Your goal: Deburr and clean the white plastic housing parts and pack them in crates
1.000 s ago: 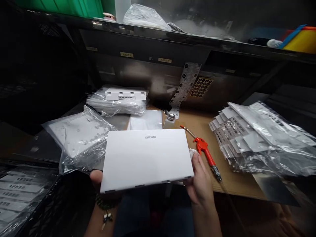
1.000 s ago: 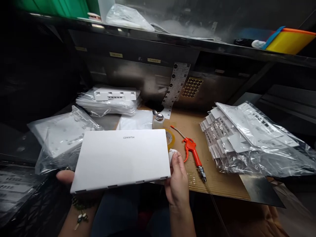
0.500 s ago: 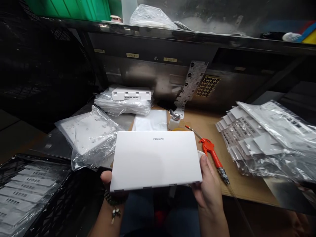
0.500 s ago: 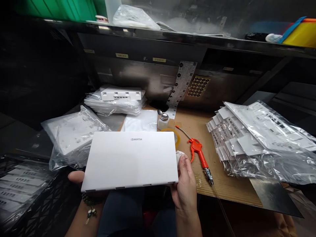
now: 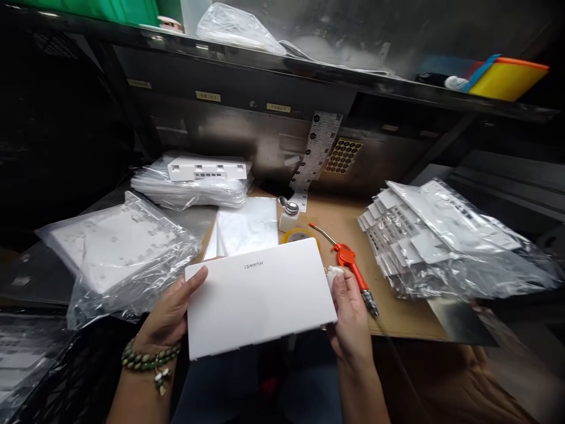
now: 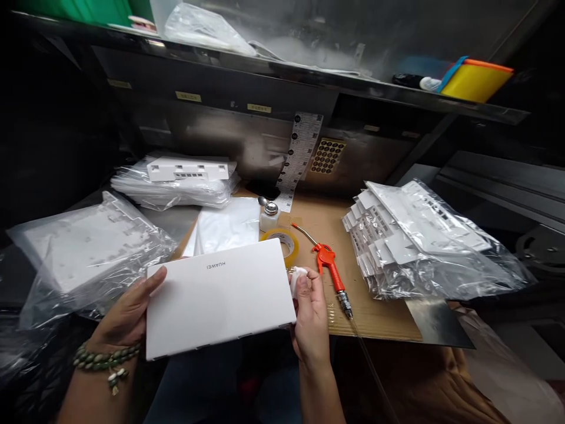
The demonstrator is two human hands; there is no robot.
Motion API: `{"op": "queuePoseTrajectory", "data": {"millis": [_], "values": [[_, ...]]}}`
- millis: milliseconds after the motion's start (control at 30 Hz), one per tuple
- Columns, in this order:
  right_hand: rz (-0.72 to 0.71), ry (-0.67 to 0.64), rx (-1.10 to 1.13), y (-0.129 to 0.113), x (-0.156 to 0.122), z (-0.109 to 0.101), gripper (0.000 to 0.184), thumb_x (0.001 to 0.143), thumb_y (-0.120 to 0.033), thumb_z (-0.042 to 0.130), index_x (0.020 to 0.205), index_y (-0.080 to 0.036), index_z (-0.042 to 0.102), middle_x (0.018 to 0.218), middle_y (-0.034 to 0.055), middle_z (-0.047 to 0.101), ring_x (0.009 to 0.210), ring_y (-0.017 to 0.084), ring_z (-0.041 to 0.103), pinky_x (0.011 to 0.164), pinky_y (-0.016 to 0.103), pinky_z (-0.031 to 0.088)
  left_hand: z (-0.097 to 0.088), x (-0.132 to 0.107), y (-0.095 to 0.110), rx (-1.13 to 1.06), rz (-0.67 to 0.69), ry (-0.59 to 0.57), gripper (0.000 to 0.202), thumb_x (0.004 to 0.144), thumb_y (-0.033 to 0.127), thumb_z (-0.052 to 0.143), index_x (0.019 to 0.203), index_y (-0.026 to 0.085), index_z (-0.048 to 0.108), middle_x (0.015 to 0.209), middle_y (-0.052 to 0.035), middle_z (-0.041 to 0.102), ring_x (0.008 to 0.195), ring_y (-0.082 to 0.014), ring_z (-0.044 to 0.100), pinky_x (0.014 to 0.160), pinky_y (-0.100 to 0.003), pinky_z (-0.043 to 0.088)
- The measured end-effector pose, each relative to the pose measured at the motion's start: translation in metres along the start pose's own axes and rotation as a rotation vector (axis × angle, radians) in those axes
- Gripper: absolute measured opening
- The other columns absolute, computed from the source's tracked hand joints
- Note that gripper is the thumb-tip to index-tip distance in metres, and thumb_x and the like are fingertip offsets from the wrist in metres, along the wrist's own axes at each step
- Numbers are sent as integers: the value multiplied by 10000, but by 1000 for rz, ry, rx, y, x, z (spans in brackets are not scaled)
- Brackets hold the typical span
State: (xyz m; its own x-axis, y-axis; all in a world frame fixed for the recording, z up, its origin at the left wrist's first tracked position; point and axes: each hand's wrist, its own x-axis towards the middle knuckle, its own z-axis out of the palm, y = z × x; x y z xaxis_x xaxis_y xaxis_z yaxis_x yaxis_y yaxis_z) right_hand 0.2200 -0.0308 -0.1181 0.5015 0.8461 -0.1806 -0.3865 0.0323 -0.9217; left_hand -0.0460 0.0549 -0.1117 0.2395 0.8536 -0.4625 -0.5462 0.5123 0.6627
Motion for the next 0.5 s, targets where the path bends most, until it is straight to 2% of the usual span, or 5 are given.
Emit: {"op": "queuePoseTrajectory", "data": {"millis": [100, 200, 267, 367, 500], "values": [[-95, -1, -76, -1, 4, -8, 397, 927, -599, 633, 1105, -256, 543, 945, 11, 745, 792, 173, 704, 694, 286, 547, -5, 2, 0, 178, 24, 37, 489, 757, 142, 837, 1229, 142, 711, 843, -130, 811, 769, -359, 788, 556, -346, 656], [-353, 106, -243, -5, 12, -17, 341, 965, -536, 613, 1135, -247, 547, 1038, 28, 742, 950, 157, 685, 871, 310, 527, -21, 1, -1, 209, 146, -15, 385, 772, 99, 818, 1150, 138, 756, 957, -118, 819, 940, -319, 781, 732, -285, 658], [-439, 147, -259, -12, 16, -23, 292, 991, -508, 586, 1134, -258, 533, 1032, 7, 739, 851, 114, 666, 849, 284, 519, -29, 1, 0, 217, 219, -98, 345, 784, -23, 740, 1087, 136, 786, 1073, -103, 808, 1071, -274, 749, 893, -223, 601], [-281, 25, -58, -25, 16, -25, 284, 1002, -543, 545, 1116, -291, 479, 986, -32, 735, 532, 63, 575, 558, 220, 483, -29, 0, 4, 297, 285, -314, 435, 806, -121, 590, 1035, 173, 814, 1118, -64, 799, 1080, -234, 741, 976, -222, 556], [-32, -81, 139, -33, 11, -17, 410, 903, -641, 636, 1014, -271, 497, 900, -31, 731, 430, 91, 579, 372, 203, 419, -3, -5, 5, 585, 531, -480, 443, 752, -128, 608, 997, 168, 828, 1044, -91, 808, 1012, -257, 744, 923, -240, 581]]}}
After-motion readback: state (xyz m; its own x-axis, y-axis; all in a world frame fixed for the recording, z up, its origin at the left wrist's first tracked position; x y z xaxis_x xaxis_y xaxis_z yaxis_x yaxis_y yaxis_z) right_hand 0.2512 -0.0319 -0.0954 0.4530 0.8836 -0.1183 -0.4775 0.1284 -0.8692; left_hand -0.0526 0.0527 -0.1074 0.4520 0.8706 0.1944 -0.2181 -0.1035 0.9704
